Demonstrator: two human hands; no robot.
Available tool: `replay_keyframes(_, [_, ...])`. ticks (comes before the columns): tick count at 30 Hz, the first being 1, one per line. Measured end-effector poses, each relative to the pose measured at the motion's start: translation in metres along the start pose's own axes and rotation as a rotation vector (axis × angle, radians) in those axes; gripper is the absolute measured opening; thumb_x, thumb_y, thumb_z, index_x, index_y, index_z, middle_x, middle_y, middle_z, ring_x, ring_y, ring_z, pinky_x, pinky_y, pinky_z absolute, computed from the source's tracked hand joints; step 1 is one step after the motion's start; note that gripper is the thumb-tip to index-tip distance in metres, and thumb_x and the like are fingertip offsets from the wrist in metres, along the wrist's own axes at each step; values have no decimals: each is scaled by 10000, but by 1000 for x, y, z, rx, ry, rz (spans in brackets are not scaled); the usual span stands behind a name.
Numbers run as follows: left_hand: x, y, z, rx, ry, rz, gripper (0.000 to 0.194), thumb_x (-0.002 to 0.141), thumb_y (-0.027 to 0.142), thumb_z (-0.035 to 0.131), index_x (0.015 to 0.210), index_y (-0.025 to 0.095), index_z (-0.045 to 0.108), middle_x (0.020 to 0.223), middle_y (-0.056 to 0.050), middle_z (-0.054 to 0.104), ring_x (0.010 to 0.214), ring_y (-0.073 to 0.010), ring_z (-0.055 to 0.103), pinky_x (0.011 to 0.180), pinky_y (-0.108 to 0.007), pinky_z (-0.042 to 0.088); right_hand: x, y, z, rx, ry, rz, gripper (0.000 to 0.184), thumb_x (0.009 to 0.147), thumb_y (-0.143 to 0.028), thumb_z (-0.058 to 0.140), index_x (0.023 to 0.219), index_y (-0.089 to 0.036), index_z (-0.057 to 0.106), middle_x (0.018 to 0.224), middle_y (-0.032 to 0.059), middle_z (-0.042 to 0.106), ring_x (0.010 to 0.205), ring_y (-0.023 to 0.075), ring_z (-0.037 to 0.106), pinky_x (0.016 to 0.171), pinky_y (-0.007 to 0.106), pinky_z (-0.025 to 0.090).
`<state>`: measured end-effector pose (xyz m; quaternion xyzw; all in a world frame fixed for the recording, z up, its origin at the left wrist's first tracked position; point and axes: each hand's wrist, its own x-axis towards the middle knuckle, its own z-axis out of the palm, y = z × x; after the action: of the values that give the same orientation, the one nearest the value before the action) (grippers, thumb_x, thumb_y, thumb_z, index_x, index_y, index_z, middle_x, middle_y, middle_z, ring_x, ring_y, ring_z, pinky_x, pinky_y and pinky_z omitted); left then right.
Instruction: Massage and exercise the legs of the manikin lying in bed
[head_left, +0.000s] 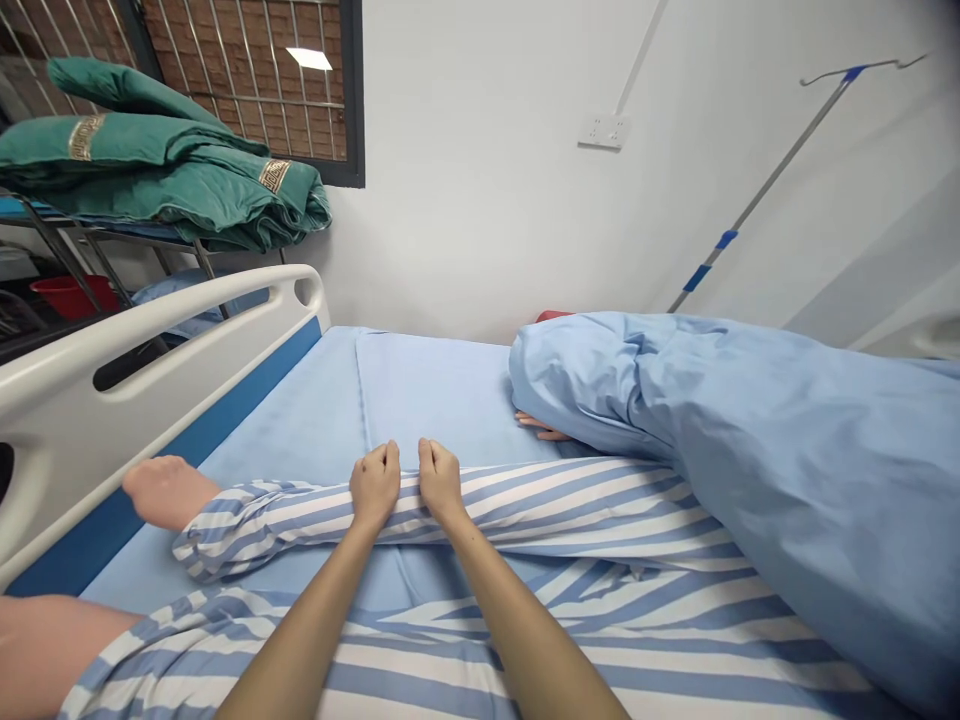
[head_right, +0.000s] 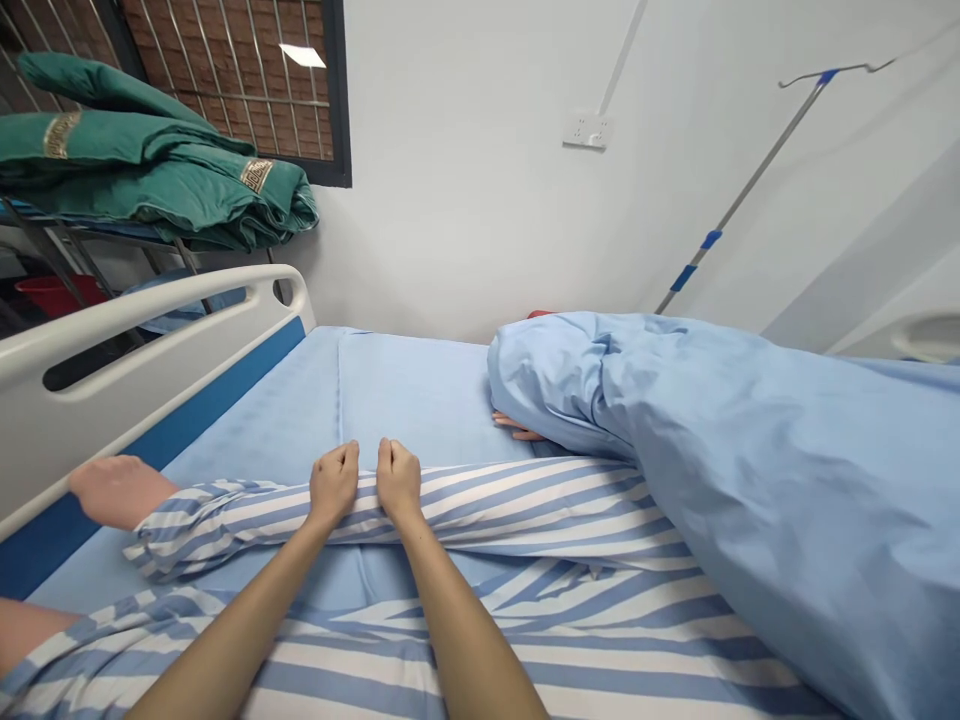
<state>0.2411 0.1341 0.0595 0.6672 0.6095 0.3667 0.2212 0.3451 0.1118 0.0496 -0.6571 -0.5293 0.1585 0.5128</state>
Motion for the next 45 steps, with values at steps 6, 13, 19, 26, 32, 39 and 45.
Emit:
replay_keyframes(6, [2, 29, 14, -143, 1, -39, 425, 855, 402, 297, 513, 170, 395, 503, 7, 437, 522, -107, 363, 528, -238, 228, 6, 2, -3, 221, 28, 69, 405, 867, -435, 322, 550, -184, 339, 508, -41, 346, 518, 96, 316, 513, 234, 247])
replay_keyframes(13, [-16, 41, 36, -71, -38, 46, 390, 863, 384, 312, 581, 174, 480, 574, -6, 541, 561, -107, 404, 554, -233, 222, 15, 4, -20, 287, -40, 126, 376, 842, -413, 348, 544, -183, 351, 507, -42, 353, 517, 94, 326, 499, 222, 268])
replay_keyframes(19, [-16, 44, 36, 71, -44, 41, 395, 855, 382, 325, 554, 173, 472, 577, -8, 549, 562, -111, 387, 547, -245, 194, 14, 16, -61, 4, -96, -85, 405, 873, -407, 331, 540, -178, 364, 498, -42, 349, 506, 90, 315, 518, 233, 232])
replay_keyframes(26, [-12, 83, 60, -93, -121, 84, 403, 856, 367, 304, 547, 169, 471, 556, -6, 532, 552, -111, 416, 542, -230, 231, 24, 27, -65, 421, -29, 116, 379, 818, -456, 383, 554, -185, 374, 494, -46, 355, 488, 88, 316, 476, 221, 271])
replay_keyframes(32, [-25, 83, 82, -1, -120, 74, 363, 867, 329, 294, 630, 187, 530, 669, -27, 601, 617, -132, 457, 568, -245, 227, 32, 27, -76, 558, -48, 344, 378, 818, -471, 338, 548, -214, 274, 426, -74, 240, 387, 80, 219, 410, 227, 199])
replay_keyframes(39, [-28, 80, 85, 58, -137, 119, 411, 874, 414, 278, 625, 198, 523, 659, -28, 597, 611, -140, 448, 562, -254, 212, 21, 28, -118, -278, -102, -148, 319, 852, -368, 387, 601, -187, 464, 514, -19, 435, 502, 108, 344, 534, 253, 204])
replay_keyframes(45, [-20, 99, 88, -59, -125, 51, 393, 857, 374, 286, 547, 178, 425, 560, -16, 496, 566, -130, 405, 559, -255, 234, 24, 47, -124, -24, 10, -11, 421, 886, -407, 304, 534, -181, 355, 489, -32, 379, 496, 96, 343, 512, 227, 234])
